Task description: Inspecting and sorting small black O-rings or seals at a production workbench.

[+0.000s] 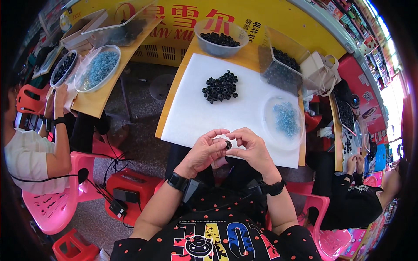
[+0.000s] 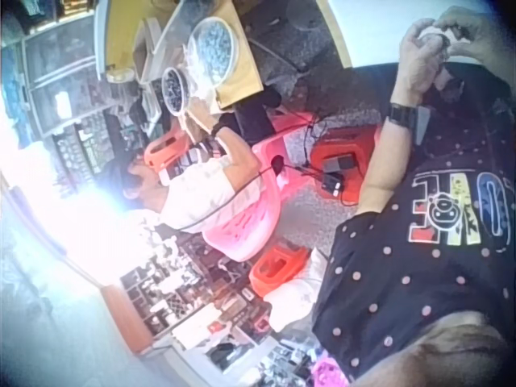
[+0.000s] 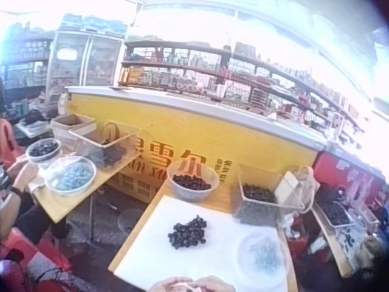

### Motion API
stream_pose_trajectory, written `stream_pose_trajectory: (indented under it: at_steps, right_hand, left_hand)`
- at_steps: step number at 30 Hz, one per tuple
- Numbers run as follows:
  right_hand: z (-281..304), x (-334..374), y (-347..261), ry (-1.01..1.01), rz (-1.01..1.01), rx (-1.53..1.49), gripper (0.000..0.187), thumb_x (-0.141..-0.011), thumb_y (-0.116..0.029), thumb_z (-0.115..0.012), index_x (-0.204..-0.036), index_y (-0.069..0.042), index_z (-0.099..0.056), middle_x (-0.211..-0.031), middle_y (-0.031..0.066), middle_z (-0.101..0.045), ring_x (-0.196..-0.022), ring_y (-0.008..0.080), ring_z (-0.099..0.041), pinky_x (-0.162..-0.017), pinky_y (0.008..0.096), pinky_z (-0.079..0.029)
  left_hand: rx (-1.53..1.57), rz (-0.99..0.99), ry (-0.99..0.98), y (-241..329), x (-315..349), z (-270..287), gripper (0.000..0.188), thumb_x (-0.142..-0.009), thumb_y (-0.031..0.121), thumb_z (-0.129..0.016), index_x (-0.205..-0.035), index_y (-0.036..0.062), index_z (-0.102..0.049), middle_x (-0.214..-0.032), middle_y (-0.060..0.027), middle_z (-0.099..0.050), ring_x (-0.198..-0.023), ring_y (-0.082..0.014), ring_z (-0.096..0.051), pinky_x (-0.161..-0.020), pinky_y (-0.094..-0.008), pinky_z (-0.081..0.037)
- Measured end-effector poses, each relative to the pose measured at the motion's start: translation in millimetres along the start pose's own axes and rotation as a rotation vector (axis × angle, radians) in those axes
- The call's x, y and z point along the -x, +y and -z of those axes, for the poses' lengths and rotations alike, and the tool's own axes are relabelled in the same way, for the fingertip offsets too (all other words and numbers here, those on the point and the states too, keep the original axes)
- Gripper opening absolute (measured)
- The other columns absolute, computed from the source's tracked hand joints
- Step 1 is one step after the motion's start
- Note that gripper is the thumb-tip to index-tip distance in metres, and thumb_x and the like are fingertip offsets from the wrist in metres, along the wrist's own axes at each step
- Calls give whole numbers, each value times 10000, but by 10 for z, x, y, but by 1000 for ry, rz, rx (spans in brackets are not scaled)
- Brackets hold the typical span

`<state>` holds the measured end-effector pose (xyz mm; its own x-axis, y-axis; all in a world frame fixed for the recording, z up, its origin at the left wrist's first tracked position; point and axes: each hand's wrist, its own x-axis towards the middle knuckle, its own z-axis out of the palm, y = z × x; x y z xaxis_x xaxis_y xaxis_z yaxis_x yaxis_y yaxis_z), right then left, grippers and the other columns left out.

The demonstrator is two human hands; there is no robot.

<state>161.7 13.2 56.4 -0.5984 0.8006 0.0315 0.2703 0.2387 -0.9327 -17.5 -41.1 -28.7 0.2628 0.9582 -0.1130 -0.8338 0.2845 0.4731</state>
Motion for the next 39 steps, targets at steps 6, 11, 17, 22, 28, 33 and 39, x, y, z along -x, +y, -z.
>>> stream_pose_trajectory:
  at_steps: [6, 11, 17, 22, 28, 33, 39]
  right_hand:
    - [52, 38, 11, -164, -82, -107, 356, -807, -49, -769, -1160, -80, -735, -880, 47, -696, -757, 122, -654, -673, 250, -529]
    - [24, 64, -32, -107, 52, 71, 306, -844, -74, -742, -1148, -114, -745, -852, 74, -705, -699, 116, -682, -647, 239, -546]
    - [-50, 97, 23, -41, 16, 64, 290, -850, -85, -740, -1138, -116, -747, -883, 83, -717, -745, 113, -686, -663, 243, -545]
    - [63, 40, 42, -92, -67, -69, 266, -876, -72, -722, -1142, -54, -731, -972, 55, -736, -830, 83, -671, -712, 247, -543]
    - [1100, -694, -217, 197, 39, -224, 343, -886, -49, -685, -1222, 13, -654, -1083, 65, -717, -946, 70, -613, -856, 210, -471]
    - [2208, -1504, -132, 629, 166, -28, 371, -896, -118, -687, -1227, 33, -615, -1095, 84, -714, -884, 124, -622, -826, 254, -481]
    - [1266, -1481, 100, 526, 149, 366, 269, -914, -243, -668, -1025, 0, -694, -846, 129, -714, -749, 196, -663, -718, 333, -513]
  left_hand:
    - [-15, 91, -78, 36, 20, -9, 692, -872, 78, -756, -1453, 26, -385, -1188, -148, -665, -1103, -227, -662, -959, -362, -558]
    - [44, 18, -90, -49, 22, -44, 737, -874, 69, -751, -1490, 27, -348, -1191, -155, -668, -1088, -221, -671, -958, -363, -562]
    - [-24, 13, -19, -82, -9, -20, 668, -903, 2, -696, -1488, 35, -375, -1138, -103, -689, -910, -146, -682, -837, -293, -590]
    - [6, 61, -8, -58, -26, -61, 575, -978, 140, -628, -1482, 25, -377, -1175, -129, -669, -914, -179, -681, -864, -295, -581]
    - [-20, 101, 43, 103, -9, -100, 617, -1061, 476, -381, -1479, 22, -364, -1370, -204, -552, -1168, -251, -620, -993, -357, -526]
    - [-28, 70, 75, 99, -74, -24, 534, -1086, 402, -357, -1448, 13, -404, -1324, -202, -582, -1156, -257, -626, -999, -364, -523]
    - [-30, 5, 154, 78, -73, 87, 308, -1054, 212, -499, -1275, 4, -551, -1188, -149, -653, -1059, -217, -665, -946, -341, -545]
